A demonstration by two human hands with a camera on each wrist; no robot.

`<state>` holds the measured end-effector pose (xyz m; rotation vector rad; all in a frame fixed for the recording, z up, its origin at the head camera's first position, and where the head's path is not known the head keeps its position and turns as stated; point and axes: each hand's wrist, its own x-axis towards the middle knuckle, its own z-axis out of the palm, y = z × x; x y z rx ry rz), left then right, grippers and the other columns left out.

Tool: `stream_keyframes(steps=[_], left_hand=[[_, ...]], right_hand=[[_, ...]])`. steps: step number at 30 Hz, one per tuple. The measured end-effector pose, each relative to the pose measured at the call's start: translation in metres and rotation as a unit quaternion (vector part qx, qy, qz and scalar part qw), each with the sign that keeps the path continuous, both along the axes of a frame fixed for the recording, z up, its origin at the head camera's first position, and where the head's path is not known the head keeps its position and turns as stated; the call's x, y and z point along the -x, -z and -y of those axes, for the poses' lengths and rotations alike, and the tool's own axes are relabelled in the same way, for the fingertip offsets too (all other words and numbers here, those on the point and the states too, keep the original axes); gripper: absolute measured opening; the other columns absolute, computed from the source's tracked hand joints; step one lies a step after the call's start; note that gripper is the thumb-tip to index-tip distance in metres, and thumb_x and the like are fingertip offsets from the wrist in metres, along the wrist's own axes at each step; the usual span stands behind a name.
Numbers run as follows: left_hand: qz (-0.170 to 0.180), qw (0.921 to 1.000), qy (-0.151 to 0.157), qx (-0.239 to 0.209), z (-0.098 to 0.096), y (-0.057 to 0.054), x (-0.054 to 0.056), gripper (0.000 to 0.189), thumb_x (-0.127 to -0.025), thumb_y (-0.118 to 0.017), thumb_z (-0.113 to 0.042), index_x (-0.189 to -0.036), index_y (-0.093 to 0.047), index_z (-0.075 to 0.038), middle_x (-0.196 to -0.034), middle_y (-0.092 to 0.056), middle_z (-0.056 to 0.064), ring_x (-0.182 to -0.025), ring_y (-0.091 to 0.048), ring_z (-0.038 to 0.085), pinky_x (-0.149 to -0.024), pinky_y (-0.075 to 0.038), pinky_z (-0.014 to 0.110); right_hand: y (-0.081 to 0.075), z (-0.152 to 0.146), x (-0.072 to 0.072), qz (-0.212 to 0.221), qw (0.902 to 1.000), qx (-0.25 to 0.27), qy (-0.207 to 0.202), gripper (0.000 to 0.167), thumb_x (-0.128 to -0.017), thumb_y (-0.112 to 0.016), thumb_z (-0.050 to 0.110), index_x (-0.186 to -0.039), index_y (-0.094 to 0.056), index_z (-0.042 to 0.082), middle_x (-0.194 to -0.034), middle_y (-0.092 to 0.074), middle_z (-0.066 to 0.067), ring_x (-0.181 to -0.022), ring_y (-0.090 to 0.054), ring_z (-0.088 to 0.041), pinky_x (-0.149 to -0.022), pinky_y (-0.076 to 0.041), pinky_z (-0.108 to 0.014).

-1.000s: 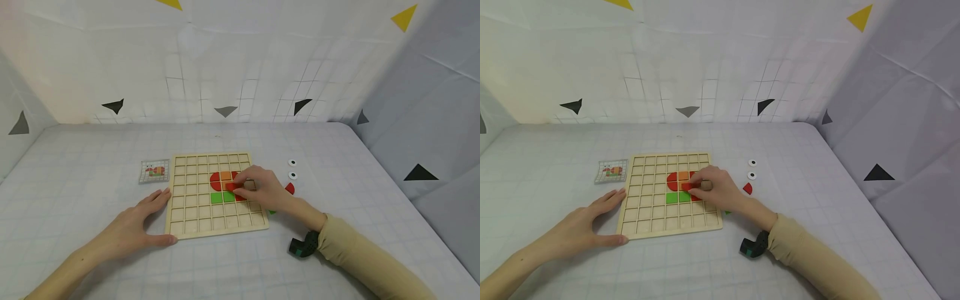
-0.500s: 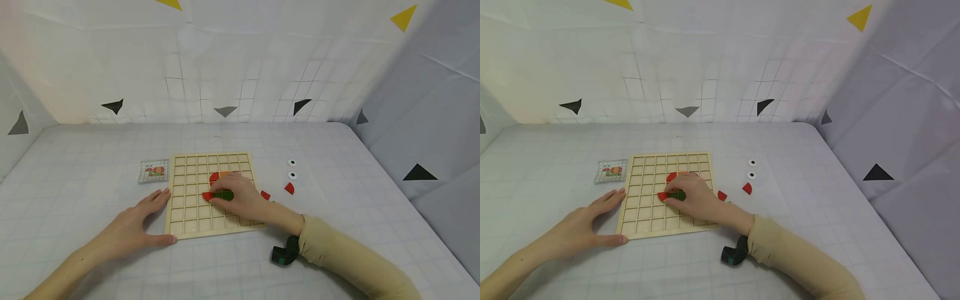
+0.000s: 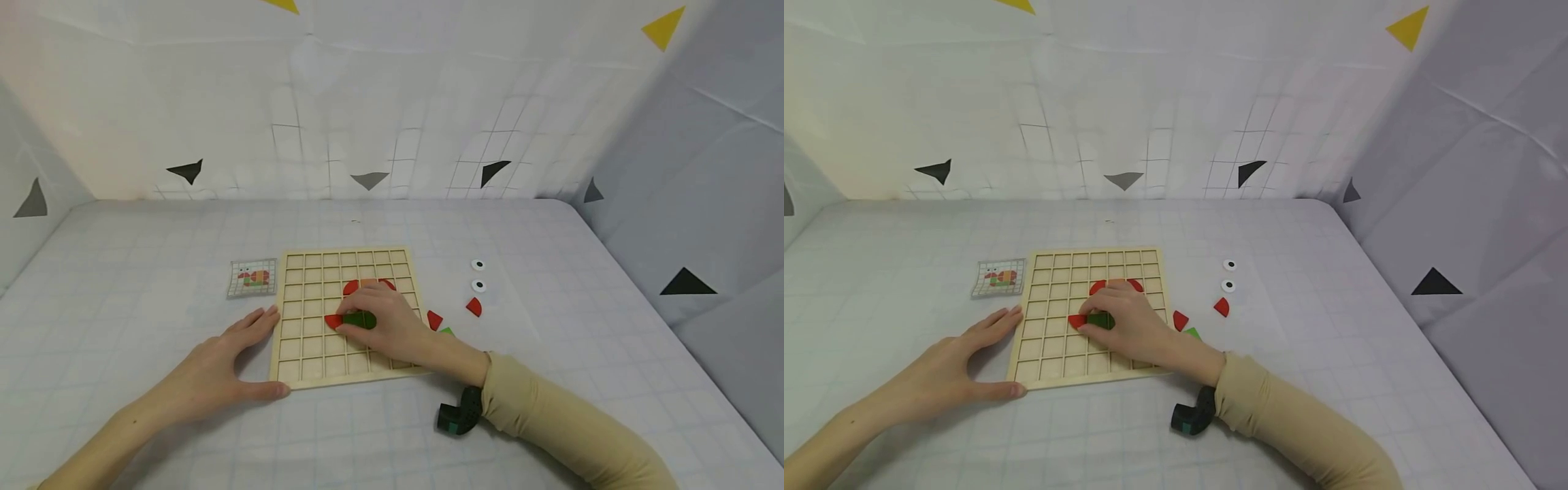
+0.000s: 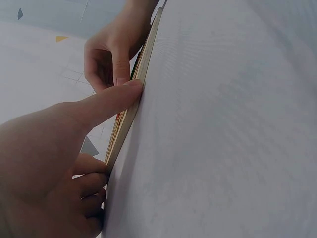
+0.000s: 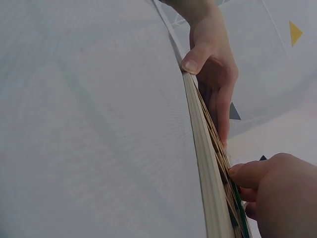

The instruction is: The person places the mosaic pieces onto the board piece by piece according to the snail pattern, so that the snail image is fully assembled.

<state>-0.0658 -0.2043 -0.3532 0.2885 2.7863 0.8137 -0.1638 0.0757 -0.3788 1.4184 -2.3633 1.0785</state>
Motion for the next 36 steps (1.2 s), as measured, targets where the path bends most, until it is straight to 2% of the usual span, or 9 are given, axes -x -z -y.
stream_keyframes(steps=[8,15,19,23,24,29,31,35,36], left_hand=[[-0.005,1.0,0.002,0.001,0.0,0.001,0.0,0.113,-0.067,-0.07,-0.081,-0.159,-0.029,-0.029,-0.163,-0.029,0.012,-0.144,-0.033,0.047,-0.103,-0.033,0.074],[-0.005,1.0,0.003,0.002,0.0,0.0,0.0,0.114,-0.067,-0.069,-0.082,-0.159,-0.028,-0.029,-0.163,-0.029,0.013,-0.143,-0.034,0.047,-0.102,-0.034,0.073],[-0.006,1.0,0.003,-0.002,0.0,0.001,0.0,0.114,-0.067,-0.07,-0.081,-0.159,-0.029,-0.028,-0.163,-0.029,0.014,-0.143,-0.033,0.047,-0.102,-0.034,0.073],[-0.004,1.0,0.003,-0.006,0.0,0.002,0.0,0.113,-0.067,-0.071,-0.08,-0.159,-0.029,-0.027,-0.163,-0.029,0.014,-0.144,-0.033,0.047,-0.103,-0.035,0.072],[-0.003,1.0,0.002,-0.006,0.0,0.002,0.0,0.113,-0.067,-0.071,-0.079,-0.159,-0.03,-0.027,-0.163,-0.029,0.014,-0.144,-0.033,0.047,-0.103,-0.035,0.072],[-0.007,1.0,0.003,-0.003,-0.001,0.003,-0.001,0.114,-0.067,-0.071,-0.079,-0.159,-0.029,-0.027,-0.163,-0.03,0.013,-0.143,-0.034,0.047,-0.102,-0.035,0.072],[-0.007,1.0,0.003,-0.001,-0.001,0.002,0.0,0.114,-0.067,-0.072,-0.079,-0.159,-0.029,-0.027,-0.163,-0.03,0.014,-0.143,-0.034,0.047,-0.102,-0.035,0.072],[-0.005,1.0,0.002,0.001,0.0,0.001,0.001,0.115,-0.066,-0.071,-0.08,-0.159,-0.03,-0.026,-0.163,-0.029,0.013,-0.143,-0.034,0.047,-0.104,-0.034,0.072],[-0.006,1.0,0.003,0.001,0.0,0.001,0.001,0.115,-0.066,-0.072,-0.08,-0.159,-0.03,-0.026,-0.163,-0.03,0.014,-0.143,-0.034,0.047,-0.103,-0.034,0.072]], right_hand=[[0.001,-0.001,0.001,-0.004,1.0,-0.002,0.001,0.017,-0.086,-0.08,0.019,-0.101,-0.073,0.013,-0.096,-0.072,0.006,-0.087,-0.055,-0.014,-0.076,-0.044,-0.021],[0.002,-0.002,0.001,-0.01,0.9999,-0.004,0.002,0.017,-0.086,-0.08,0.02,-0.1,-0.074,0.014,-0.099,-0.072,0.006,-0.092,-0.055,-0.01,-0.081,-0.046,-0.022],[0.003,-0.002,0.001,-0.013,0.9999,-0.003,-0.001,0.016,-0.087,-0.079,0.019,-0.101,-0.074,0.014,-0.099,-0.072,0.006,-0.092,-0.055,-0.01,-0.081,-0.046,-0.022],[-0.002,-0.006,0.0,-0.012,0.9999,-0.003,-0.006,0.016,-0.087,-0.078,0.018,-0.102,-0.074,0.013,-0.1,-0.073,0.005,-0.095,-0.058,-0.011,-0.086,-0.048,-0.024],[-0.004,-0.01,0.001,-0.011,0.9999,-0.004,-0.009,0.017,-0.087,-0.079,0.018,-0.102,-0.074,0.012,-0.101,-0.073,0.004,-0.096,-0.06,-0.012,-0.089,-0.048,-0.026],[-0.011,-0.044,0.012,0.013,0.9994,0.018,-0.028,0.022,-0.083,-0.081,0.009,-0.103,-0.074,0.007,-0.1,-0.074,-0.002,-0.096,-0.062,-0.017,-0.087,-0.05,-0.033],[-0.009,-0.063,0.017,0.025,0.999,0.027,-0.026,0.024,-0.081,-0.083,0.007,-0.103,-0.075,0.006,-0.1,-0.075,-0.003,-0.096,-0.062,-0.017,-0.084,-0.05,-0.032],[-0.005,-0.102,0.021,0.057,0.9982,0.018,-0.01,0.028,-0.08,-0.084,0.011,-0.107,-0.075,0.01,-0.105,-0.075,-0.001,-0.103,-0.062,-0.014,-0.09,-0.048,-0.029],[-0.004,-0.111,0.021,0.065,0.9978,0.01,-0.003,0.029,-0.08,-0.085,0.013,-0.108,-0.075,0.012,-0.106,-0.074,0.0,-0.103,-0.062,-0.013,-0.086,-0.048,-0.028]])
